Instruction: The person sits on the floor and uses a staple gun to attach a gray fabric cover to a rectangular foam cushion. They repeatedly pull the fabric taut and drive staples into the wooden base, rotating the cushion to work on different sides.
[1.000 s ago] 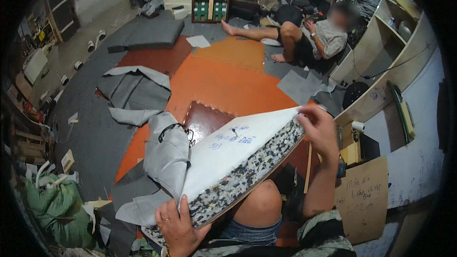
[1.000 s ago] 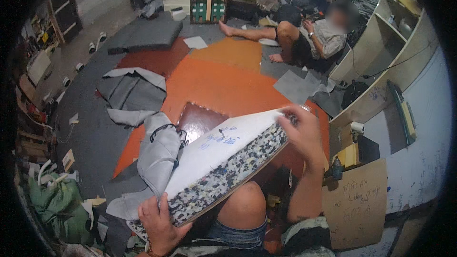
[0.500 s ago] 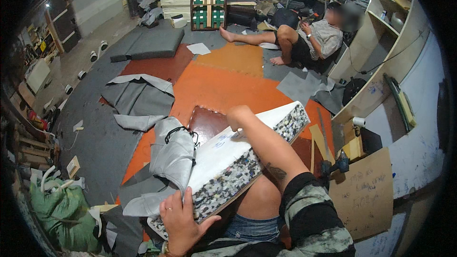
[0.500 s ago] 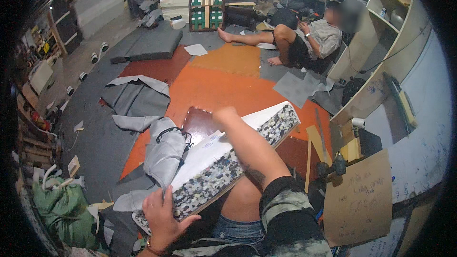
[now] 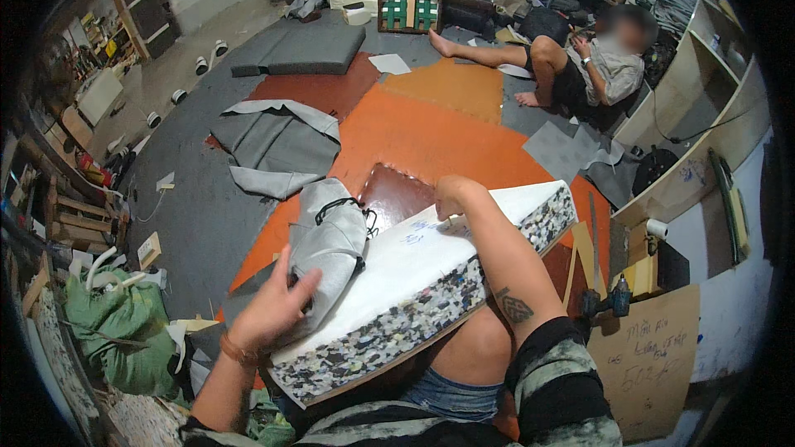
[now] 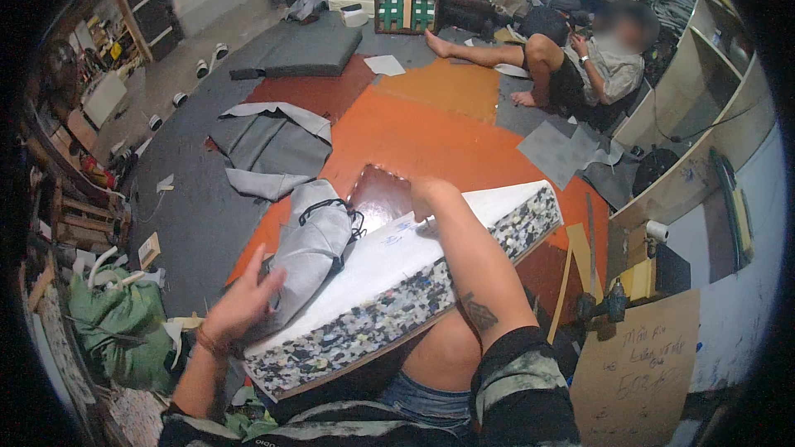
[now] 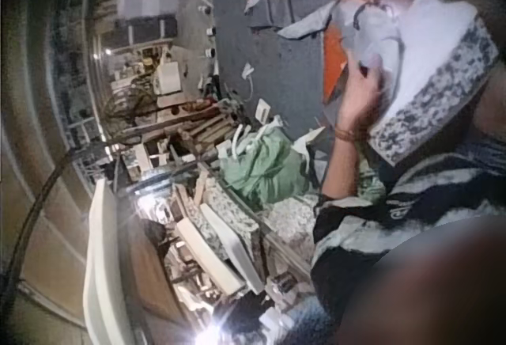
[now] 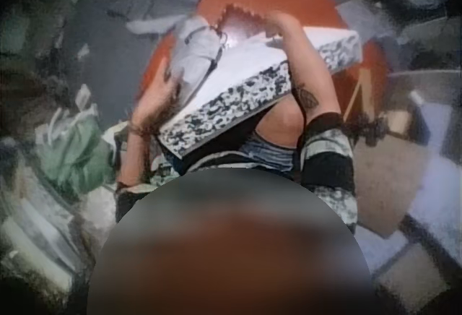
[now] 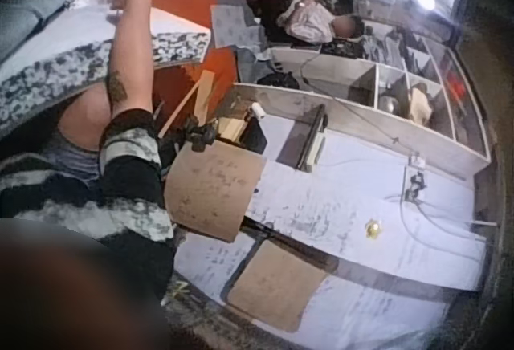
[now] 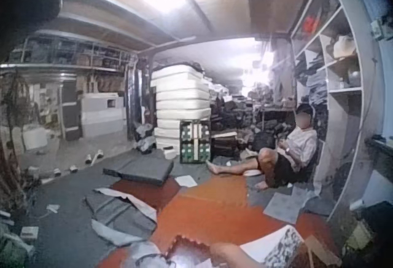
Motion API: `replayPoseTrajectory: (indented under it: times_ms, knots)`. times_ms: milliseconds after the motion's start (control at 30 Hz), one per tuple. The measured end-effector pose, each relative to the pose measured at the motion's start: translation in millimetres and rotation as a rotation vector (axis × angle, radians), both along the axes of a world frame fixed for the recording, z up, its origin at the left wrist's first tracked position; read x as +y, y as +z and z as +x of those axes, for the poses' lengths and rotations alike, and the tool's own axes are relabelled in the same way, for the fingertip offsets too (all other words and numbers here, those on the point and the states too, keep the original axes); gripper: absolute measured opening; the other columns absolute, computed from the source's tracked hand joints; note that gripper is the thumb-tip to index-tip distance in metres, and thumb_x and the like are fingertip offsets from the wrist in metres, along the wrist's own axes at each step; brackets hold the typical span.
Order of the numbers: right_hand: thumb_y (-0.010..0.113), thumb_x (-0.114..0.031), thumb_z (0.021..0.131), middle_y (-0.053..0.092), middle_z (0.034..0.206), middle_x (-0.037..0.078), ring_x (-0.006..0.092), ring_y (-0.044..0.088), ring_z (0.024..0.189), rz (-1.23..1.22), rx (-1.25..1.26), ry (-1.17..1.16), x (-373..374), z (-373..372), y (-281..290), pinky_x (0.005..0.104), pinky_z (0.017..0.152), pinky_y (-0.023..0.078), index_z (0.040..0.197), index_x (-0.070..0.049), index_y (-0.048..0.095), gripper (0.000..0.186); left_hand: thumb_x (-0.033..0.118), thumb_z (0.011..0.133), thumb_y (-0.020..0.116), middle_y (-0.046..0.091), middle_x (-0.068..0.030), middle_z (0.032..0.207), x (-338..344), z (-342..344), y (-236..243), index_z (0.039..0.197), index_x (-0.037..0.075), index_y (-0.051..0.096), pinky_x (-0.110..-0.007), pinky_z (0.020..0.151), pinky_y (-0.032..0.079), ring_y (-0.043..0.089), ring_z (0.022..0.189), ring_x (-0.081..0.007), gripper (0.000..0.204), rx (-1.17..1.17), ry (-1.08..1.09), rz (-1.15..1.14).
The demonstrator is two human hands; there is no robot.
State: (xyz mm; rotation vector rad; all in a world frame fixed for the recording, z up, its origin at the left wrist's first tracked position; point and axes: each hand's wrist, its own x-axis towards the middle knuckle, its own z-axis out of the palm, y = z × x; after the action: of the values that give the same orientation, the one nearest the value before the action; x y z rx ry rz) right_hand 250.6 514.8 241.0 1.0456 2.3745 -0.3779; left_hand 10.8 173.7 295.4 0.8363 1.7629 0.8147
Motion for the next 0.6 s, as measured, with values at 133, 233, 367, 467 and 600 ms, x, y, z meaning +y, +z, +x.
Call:
replayPoseTrajectory:
  times_ms: [133, 233, 367, 467, 600]
  knots:
    - [0.083, -0.015, 0.081, 0.081, 0.098, 0.014, 0.0275, 0.077, 0.087, 0.012, -0.061, -0.076, 6.9, -0.7, -9.1, 0.0434, 0.076, 0.061, 0.106, -0.013, 0.085, 0.026, 0.031, 0.095, 0.074, 0.042, -0.0346, 0.158, 27.1, -23.0, -24.6, 0.167, -0.005, 0.015, -0.038, 0.111, 0.045, 0.051, 0.142, -0.0320, 0.100, -0.125, 0.003, -0.162]
    - [0.082, -0.010, 0.080, 0.080, 0.094, 0.012, 0.0266, 0.076, 0.081, -0.033, -0.044, -0.087, 12.7, 0.4, -16.9, 0.0427, 0.069, 0.060, 0.106, -0.015, 0.085, 0.026, -0.006, 0.081, 0.067, 0.069, -0.0282, 0.134, 46.9, -38.0, -26.3, 0.161, 0.002, 0.043, -0.034, 0.100, 0.053, 0.069, 0.120, -0.0293, 0.084, 0.018, -0.150, -0.168]
    - [0.080, -0.008, 0.083, 0.077, 0.087, 0.007, 0.0210, 0.071, 0.072, -0.215, -0.040, -0.175, 19.5, 10.9, -19.4, 0.0395, 0.061, 0.057, 0.104, -0.013, 0.081, 0.021, -0.018, 0.073, 0.054, 0.078, -0.0143, 0.096, 100.3, -91.0, 3.1, 0.132, 0.008, 0.072, -0.035, 0.081, 0.056, 0.074, 0.089, -0.0193, 0.067, 0.648, -0.410, 0.278]
    - [0.077, -0.007, 0.087, 0.074, 0.083, 0.004, 0.0160, 0.067, 0.068, -0.383, 0.039, -0.349, 23.9, 18.9, -18.9, 0.0359, 0.058, 0.055, 0.100, -0.012, 0.076, 0.015, -0.017, 0.070, 0.051, 0.079, -0.0184, 0.103, 148.4, -122.5, 35.9, 0.106, 0.006, 0.080, -0.039, 0.088, 0.056, 0.077, 0.099, -0.0303, 0.052, 1.012, -0.474, 0.439]
    - [0.078, -0.009, 0.090, 0.072, 0.082, 0.003, 0.0153, 0.065, 0.068, -0.539, 0.117, -0.443, 31.1, 29.3, -21.7, 0.0336, 0.057, 0.055, 0.100, -0.012, 0.075, 0.011, -0.015, 0.066, 0.051, 0.078, -0.0200, 0.099, 190.3, -132.2, 91.8, 0.097, 0.003, 0.080, -0.039, 0.088, 0.056, 0.076, 0.098, -0.0326, 0.046, 1.118, -0.460, 0.454]
